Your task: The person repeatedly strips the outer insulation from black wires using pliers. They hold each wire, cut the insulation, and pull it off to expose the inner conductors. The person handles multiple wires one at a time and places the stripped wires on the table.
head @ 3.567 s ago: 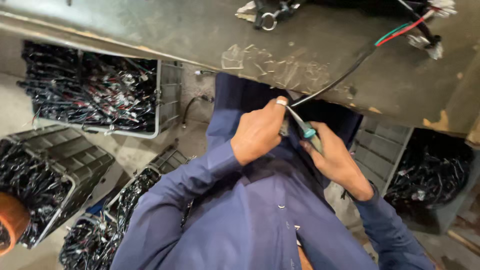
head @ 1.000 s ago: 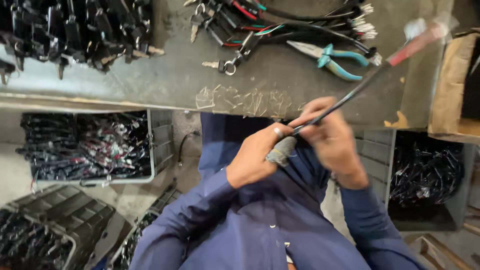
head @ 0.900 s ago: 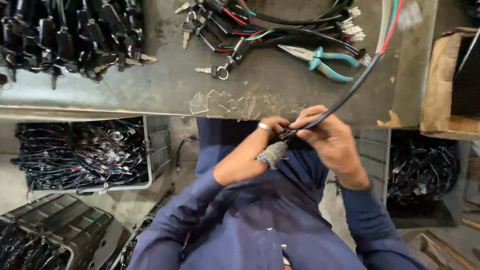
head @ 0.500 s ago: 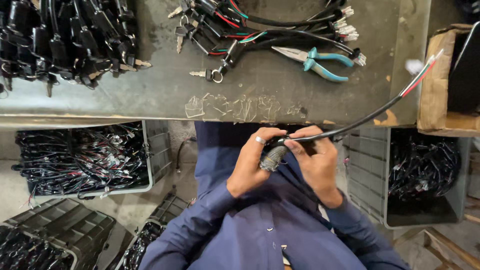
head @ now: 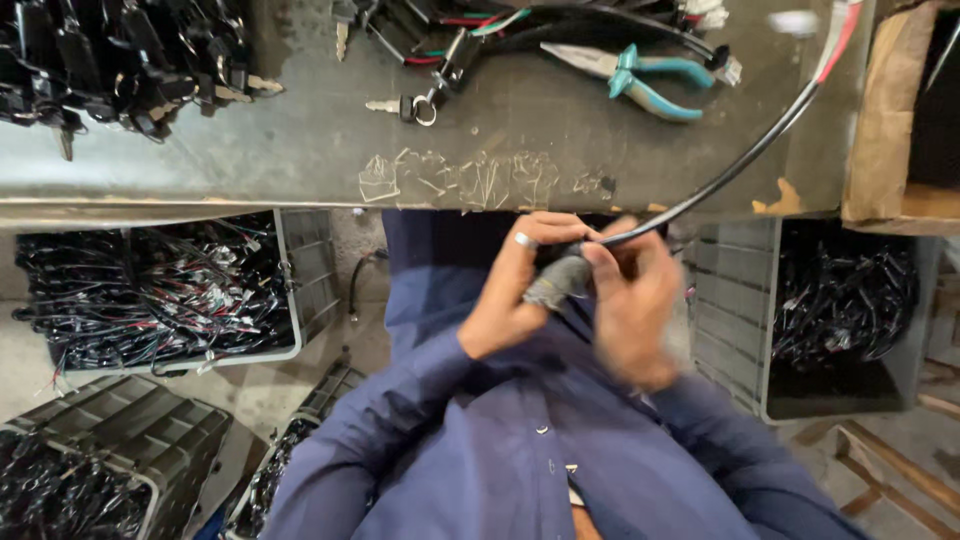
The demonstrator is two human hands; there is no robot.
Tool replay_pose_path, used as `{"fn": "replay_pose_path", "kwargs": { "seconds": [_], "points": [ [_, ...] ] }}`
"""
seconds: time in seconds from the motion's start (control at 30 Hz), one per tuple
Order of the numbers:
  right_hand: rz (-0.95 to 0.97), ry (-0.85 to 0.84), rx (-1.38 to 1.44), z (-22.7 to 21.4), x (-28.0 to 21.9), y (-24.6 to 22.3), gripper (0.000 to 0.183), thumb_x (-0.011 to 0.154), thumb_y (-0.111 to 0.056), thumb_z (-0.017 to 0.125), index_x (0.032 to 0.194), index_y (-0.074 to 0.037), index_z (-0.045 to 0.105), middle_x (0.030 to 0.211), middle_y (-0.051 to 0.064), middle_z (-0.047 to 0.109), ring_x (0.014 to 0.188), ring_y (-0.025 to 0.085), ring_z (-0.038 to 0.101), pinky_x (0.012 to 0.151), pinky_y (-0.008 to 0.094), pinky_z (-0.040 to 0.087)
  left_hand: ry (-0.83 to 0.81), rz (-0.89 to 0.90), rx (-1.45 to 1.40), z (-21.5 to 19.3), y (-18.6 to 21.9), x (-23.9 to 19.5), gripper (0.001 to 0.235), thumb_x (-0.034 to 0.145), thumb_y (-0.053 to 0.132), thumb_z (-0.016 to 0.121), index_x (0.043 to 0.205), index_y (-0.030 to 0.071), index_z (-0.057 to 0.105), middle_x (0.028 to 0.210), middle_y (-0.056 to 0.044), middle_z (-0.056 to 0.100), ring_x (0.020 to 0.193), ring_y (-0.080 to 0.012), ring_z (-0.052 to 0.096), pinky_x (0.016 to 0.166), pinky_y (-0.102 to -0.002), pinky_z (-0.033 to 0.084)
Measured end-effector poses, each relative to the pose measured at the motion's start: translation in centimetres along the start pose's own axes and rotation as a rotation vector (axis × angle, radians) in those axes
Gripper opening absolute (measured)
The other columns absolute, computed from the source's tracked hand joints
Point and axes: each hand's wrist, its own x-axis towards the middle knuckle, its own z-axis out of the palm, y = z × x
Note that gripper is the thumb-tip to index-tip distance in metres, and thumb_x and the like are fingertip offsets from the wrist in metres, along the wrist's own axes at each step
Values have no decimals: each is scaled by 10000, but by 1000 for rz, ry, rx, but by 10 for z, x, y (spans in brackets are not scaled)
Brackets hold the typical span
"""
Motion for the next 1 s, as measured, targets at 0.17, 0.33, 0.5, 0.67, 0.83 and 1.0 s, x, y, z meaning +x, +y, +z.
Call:
{"fn": "replay_pose_path", "kwargs": {
  "seconds": [0.17, 0.33, 0.5, 0.67, 0.83, 1.0],
  "points": [
    [262, -148, 580, 11, -31, 38, 380, 1073, -285, 576, 1346, -42, 682, 776, -78, 494, 665, 42, 426, 600, 212, 350, 152, -205, -62, -2, -13, -10, 337, 961, -11, 643, 1276, 80, 562, 1041, -69, 655, 934, -125, 632, 852, -278, 522],
    [429, -203, 569, -10, -25, 67, 439, 1005, -96, 608, 1442, -69, 586, 887, -55, 531, 712, 39, 435, 601, 201, 347, 184, -341, 81, -8, -23, -11, 384, 948, -24, 595, 1323, 60, 584, 951, -85, 728, 839, -123, 682, 751, -275, 554],
    [388, -302, 573, -1, -25, 77, 522, 944, 28, 659, 1454, -52, 581, 1021, -47, 509, 870, 56, 480, 701, 205, 397, 120, -368, 291, -13, -21, -8, 441, 889, 25, 689, 1314, 72, 578, 881, -83, 742, 813, -151, 727, 704, -281, 568],
    [262, -290, 598, -9, -18, 85, 342, 989, 7, 700, 1330, 7, 695, 1063, 9, 541, 895, 97, 506, 741, 217, 428, 78, -336, 199, -12, -16, -8, 420, 937, 55, 690, 1340, 77, 577, 933, -79, 726, 864, -125, 720, 750, -284, 576],
    [-5, -314, 598, -11, -17, 71, 265, 923, -127, 799, 1151, -22, 711, 1187, 9, 560, 1128, 126, 590, 963, 270, 516, 19, -316, -75, 8, -11, -25, 392, 992, 67, 706, 1362, 71, 578, 1089, -64, 717, 995, -95, 632, 897, -267, 538],
    [132, -168, 820, 9, -11, 32, 331, 897, -242, 872, 1081, -61, 666, 1080, 59, 605, 1018, 161, 596, 896, 292, 504, 303, -314, -591, 48, -16, -3, 324, 948, 37, 648, 1263, 104, 613, 1120, 21, 647, 998, -68, 608, 909, -228, 511]
  ]
}}
